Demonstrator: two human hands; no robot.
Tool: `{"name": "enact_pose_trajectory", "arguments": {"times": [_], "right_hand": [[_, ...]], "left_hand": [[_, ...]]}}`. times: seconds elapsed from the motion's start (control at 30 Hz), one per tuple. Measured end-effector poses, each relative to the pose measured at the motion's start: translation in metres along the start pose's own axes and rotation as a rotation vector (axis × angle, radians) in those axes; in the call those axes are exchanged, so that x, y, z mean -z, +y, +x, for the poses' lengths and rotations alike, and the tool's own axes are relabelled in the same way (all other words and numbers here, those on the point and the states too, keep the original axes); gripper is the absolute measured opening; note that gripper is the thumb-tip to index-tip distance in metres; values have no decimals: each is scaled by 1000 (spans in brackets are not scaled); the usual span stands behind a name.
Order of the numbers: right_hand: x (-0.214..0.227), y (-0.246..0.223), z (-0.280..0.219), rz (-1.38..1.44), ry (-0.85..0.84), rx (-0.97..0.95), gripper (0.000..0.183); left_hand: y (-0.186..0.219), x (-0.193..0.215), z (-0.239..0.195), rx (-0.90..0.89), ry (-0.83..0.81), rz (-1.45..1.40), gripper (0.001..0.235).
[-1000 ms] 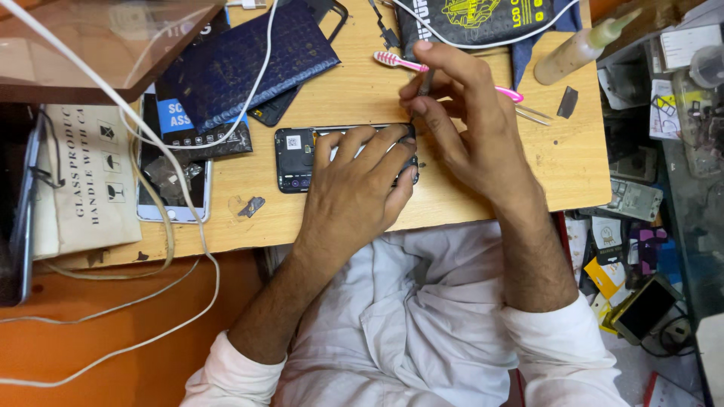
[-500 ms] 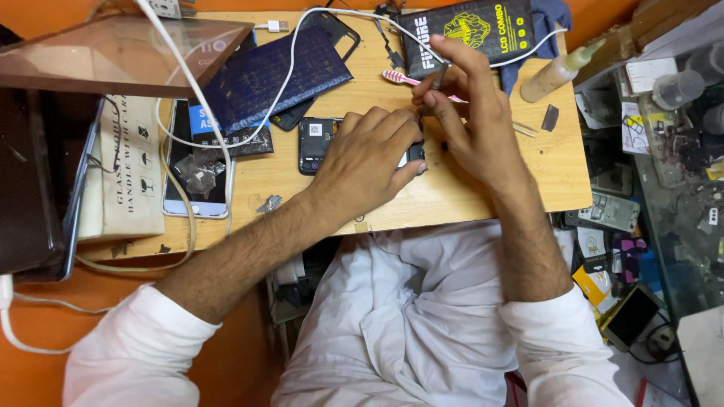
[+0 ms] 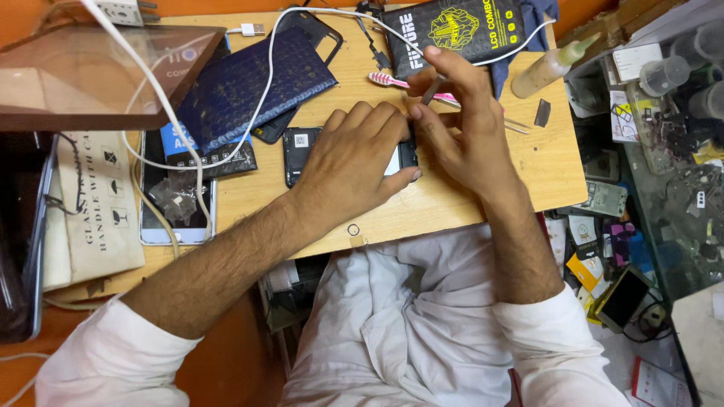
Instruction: The person disassembles a mobile phone, removes the back cover and battery, and uses a screwdriver to adjust internal components. They then reassemble the phone by placing the battery and back cover back into position.
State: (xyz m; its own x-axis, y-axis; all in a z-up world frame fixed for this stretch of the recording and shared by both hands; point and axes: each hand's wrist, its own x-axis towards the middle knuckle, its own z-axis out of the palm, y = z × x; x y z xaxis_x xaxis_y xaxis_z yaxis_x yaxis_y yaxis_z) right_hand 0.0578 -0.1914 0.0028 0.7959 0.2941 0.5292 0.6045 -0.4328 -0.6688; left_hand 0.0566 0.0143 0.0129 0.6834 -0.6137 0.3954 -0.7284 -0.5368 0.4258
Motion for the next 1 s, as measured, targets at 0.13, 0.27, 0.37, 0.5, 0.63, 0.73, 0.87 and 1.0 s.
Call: {"name": "enact_pose_trajectory", "arguments": {"times": [0.13, 0.27, 0.37, 0.5, 0.63, 0.73, 0.87, 1.0], "right_hand": [[4, 3, -15, 148, 45, -76, 73], [24, 4, -39, 218, 153, -151, 78], [34, 5, -53, 253, 120, -190, 75], [34, 12, -65, 250, 90, -208, 72], [30, 15, -67, 282, 61, -225, 73], [30, 11, -66, 343, 84, -233, 73], [31, 1, -60, 439, 189, -296, 77], [21, -8, -56, 483, 327, -363, 85]], "left_hand": [[-5, 3, 0, -9, -21, -29, 53], [-7, 3, 0, 4, -53, -41, 44], [-8, 5, 0, -2, -42, -56, 39], [-9, 6, 1, -3, -26, -70, 37], [-7, 8, 1, -3, -22, -84, 32], [-7, 7, 2, -11, 0, -85, 24], [-4, 8, 2, -9, -51, -132, 18], [0, 8, 0, -44, -22, -208, 22]]}}
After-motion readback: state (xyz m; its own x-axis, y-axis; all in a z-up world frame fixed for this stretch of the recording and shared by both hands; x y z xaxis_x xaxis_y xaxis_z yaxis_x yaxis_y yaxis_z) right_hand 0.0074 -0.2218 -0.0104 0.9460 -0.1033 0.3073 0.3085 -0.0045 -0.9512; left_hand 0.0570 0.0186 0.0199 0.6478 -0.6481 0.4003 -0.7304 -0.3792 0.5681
